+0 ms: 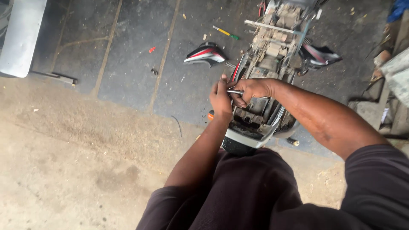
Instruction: The recorder is repairing the rear body panel of a motorcycle and applying lubricant.
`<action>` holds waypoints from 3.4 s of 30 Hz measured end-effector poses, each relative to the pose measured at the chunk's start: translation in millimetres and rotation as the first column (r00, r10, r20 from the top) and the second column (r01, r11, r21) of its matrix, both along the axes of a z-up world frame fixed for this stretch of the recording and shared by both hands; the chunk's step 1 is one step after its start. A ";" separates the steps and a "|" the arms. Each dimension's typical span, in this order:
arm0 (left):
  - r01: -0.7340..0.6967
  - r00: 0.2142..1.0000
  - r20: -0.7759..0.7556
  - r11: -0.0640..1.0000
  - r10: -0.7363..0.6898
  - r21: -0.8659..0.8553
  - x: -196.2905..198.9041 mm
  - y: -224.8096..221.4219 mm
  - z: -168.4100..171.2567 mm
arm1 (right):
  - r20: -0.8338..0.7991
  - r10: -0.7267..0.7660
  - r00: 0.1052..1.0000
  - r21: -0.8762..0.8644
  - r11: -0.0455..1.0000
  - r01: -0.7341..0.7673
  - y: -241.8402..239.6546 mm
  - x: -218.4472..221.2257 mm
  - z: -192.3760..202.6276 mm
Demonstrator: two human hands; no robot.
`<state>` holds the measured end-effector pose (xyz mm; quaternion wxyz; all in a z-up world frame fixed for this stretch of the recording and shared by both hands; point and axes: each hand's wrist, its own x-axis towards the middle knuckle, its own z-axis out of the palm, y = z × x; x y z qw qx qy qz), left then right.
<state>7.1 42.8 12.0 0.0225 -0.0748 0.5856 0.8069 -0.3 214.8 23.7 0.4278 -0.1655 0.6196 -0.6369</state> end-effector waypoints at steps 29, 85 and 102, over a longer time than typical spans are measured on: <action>0.254 0.813 0.411 0.886 -0.413 0.387 -27.6 13.0 -65.6 | 0.042 -0.593 0.804 0.178 0.797 0.578 -38.8 44.2 7.6; 0.651 0.643 0.174 0.653 -0.745 0.387 61.5 84.1 -5.2 | -0.605 0.016 0.796 0.791 0.123 0.599 11.6 150.7 107.4; 0.229 0.890 -0.219 0.806 -0.401 -0.546 79.7 105.8 -99.8 | 0.092 -0.269 0.959 0.210 0.946 0.246 78.1 104.2 2.5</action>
